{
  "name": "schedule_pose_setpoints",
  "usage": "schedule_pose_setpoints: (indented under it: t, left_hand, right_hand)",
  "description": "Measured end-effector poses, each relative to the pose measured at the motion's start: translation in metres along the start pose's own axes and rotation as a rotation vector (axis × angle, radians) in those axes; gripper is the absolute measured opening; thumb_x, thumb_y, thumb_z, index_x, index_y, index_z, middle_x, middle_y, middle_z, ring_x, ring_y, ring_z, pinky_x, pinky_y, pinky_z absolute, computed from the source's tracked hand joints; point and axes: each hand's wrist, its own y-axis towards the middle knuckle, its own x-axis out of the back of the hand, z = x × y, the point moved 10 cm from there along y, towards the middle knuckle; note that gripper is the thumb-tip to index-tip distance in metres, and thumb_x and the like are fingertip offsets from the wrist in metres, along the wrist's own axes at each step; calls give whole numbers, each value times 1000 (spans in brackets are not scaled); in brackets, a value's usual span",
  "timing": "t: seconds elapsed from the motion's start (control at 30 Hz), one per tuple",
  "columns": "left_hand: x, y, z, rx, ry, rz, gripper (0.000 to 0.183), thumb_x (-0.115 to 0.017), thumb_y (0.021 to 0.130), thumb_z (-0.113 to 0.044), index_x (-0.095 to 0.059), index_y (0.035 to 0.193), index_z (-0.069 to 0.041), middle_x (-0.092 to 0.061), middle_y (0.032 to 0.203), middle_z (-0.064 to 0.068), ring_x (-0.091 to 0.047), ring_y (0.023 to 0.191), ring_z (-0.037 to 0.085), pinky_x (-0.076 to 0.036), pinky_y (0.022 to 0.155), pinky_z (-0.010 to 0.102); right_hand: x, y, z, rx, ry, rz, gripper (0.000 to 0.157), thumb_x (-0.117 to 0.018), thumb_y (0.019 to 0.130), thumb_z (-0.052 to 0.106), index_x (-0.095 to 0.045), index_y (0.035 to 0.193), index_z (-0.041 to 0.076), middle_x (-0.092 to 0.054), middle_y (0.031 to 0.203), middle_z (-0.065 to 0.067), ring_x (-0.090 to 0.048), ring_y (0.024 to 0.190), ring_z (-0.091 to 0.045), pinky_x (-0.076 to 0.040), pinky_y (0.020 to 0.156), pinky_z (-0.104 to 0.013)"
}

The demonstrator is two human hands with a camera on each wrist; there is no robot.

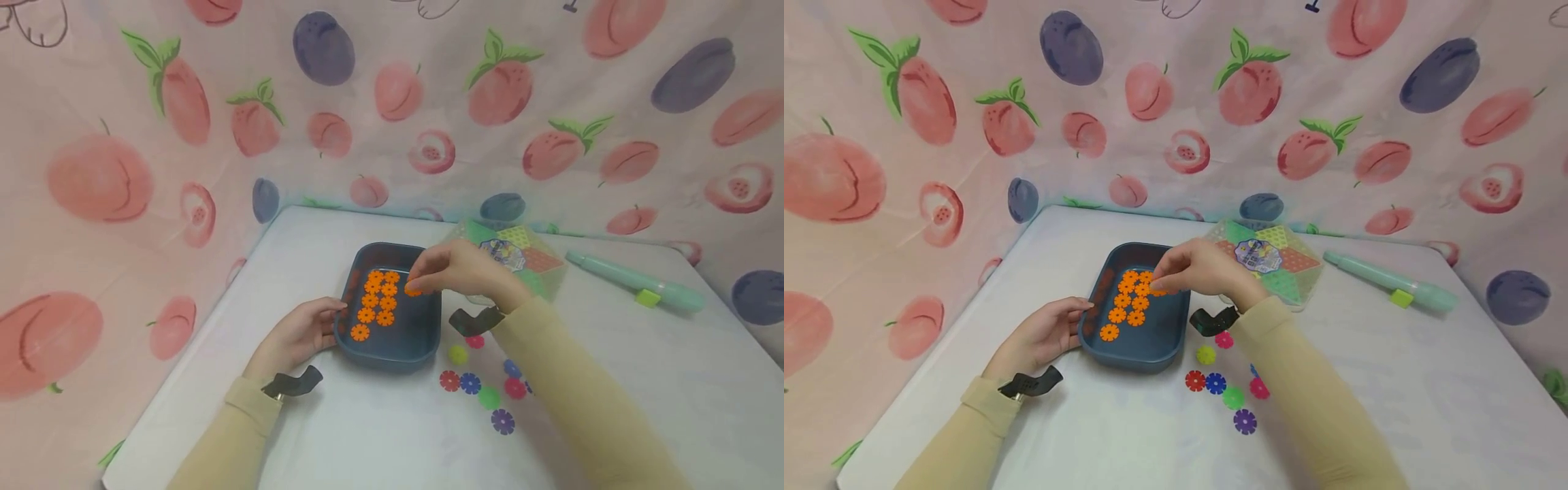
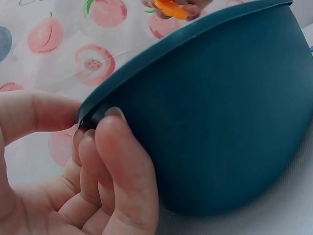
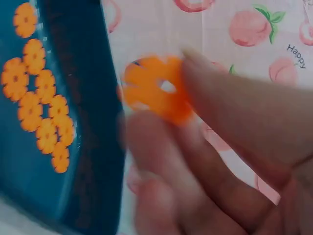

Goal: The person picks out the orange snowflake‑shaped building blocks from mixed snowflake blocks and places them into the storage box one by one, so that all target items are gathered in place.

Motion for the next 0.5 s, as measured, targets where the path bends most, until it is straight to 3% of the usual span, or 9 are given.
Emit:
schedule_pose_setpoints:
  t: [0.3, 0.5]
  left_hand:
    - [-1, -1, -1, -1, -31, 16, 41, -60, 98, -16, -48, 132, 2, -66, 105, 6, -66, 91, 18, -56, 76, 30]
    - [-2, 0, 1, 11, -29, 23, 47, -60, 98, -17, -45, 138, 3, -66, 107, 6, -66, 91, 17, -56, 76, 28]
  right_hand:
    - [-36, 32, 21, 45, -122, 134, 10, -82, 90, 26, -75, 90, 20, -74, 86, 5, -68, 86, -17, -55, 80, -35]
    - [-66, 49, 10, -6, -260, 196, 5, -83, 88, 24, -79, 86, 23, -72, 82, 11, -66, 82, -12, -53, 79, -30]
